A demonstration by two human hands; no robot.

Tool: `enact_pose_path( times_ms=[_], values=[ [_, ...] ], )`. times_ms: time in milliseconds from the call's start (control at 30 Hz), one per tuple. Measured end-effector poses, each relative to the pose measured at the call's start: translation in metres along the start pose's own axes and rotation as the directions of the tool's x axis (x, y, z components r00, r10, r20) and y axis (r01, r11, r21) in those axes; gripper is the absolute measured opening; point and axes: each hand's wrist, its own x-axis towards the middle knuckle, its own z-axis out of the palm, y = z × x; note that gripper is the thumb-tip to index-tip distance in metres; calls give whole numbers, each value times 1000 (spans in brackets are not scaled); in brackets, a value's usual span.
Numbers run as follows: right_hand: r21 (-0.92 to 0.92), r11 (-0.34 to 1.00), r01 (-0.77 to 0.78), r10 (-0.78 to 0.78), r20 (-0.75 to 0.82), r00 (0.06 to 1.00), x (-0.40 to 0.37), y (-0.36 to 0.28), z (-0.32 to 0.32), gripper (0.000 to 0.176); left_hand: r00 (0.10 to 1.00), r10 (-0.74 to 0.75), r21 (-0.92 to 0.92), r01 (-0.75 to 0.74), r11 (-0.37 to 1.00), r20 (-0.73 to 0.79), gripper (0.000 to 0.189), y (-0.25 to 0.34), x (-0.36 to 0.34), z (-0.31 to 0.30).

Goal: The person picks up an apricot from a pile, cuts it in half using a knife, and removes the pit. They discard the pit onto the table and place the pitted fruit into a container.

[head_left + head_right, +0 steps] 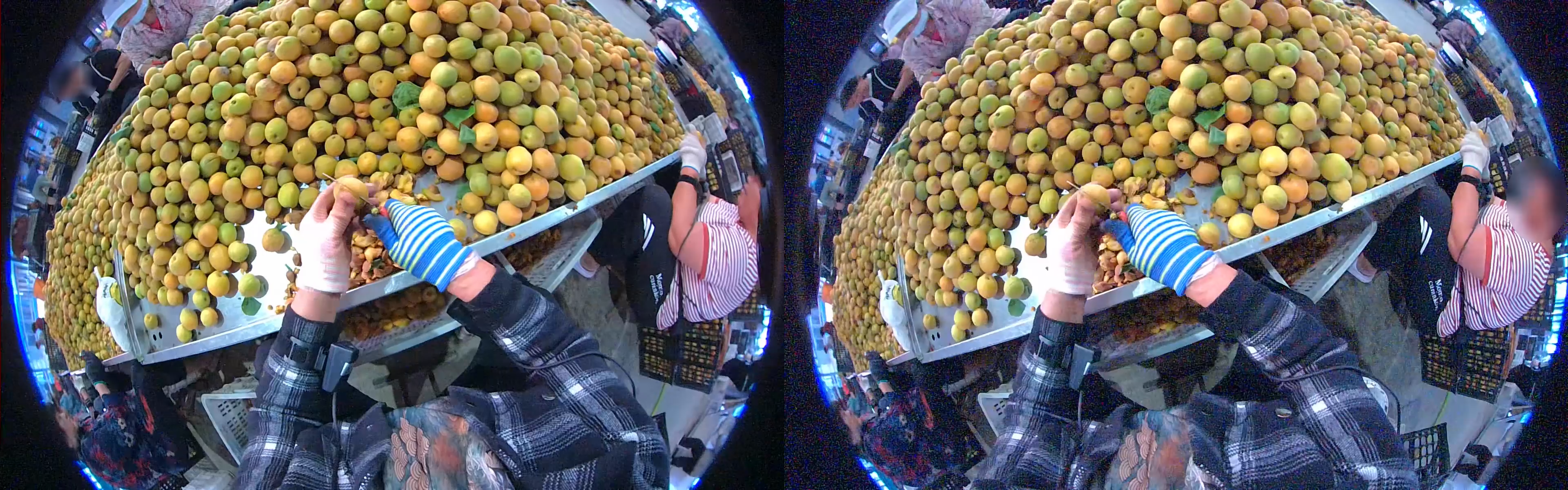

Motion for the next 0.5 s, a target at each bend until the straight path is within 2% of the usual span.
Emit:
enact_pose_path(
  times_ms=[67, 100, 233, 300, 333, 400, 433, 467, 500],
  values=[
    [-6, 1000, -11, 11, 26, 1000, 1, -1, 0, 30, 969, 238, 351, -199, 915, -71, 54, 4, -3, 6],
    [-28, 999, -31, 32, 51, 998, 2, 0, 1, 30, 954, 283, 416, -220, 882, -96, 53, 6, -4, 12],
    [-44, 998, -33, 36, 61, 998, 1, 3, 1, 33, 953, 283, 302, -238, 923, -113, 55, 2, -2, 12],
    [-44, 999, -26, 29, 66, 997, 2, 5, 2, 33, 970, 143, 89, -128, 988, -198, 55, -2, 1, 5],
    [-45, 999, -28, 31, 69, 997, 1, 4, 3, 33, 970, 141, 87, -126, 988, -199, 55, -7, 3, 0],
    [-24, 999, -46, 49, 135, 990, -1, 1, 6, 32, 959, 43, 119, -10, 993, -279, 56, -12, 5, -6],
    [11, 998, -68, 66, 131, 989, -3, -2, 7, 33, 958, 111, 94, -89, 992, -264, 56, -16, 6, -6],
    [11, 998, -69, 67, 132, 989, -4, 2, 14, 33, 958, 110, 94, -88, 992, -264, 56, -15, 4, -4],
    [35, 996, 80, -83, 85, 993, -4, 9, 23, 33, 955, 148, 124, -119, 985, -258, 56, -12, 2, -1]
  ],
)
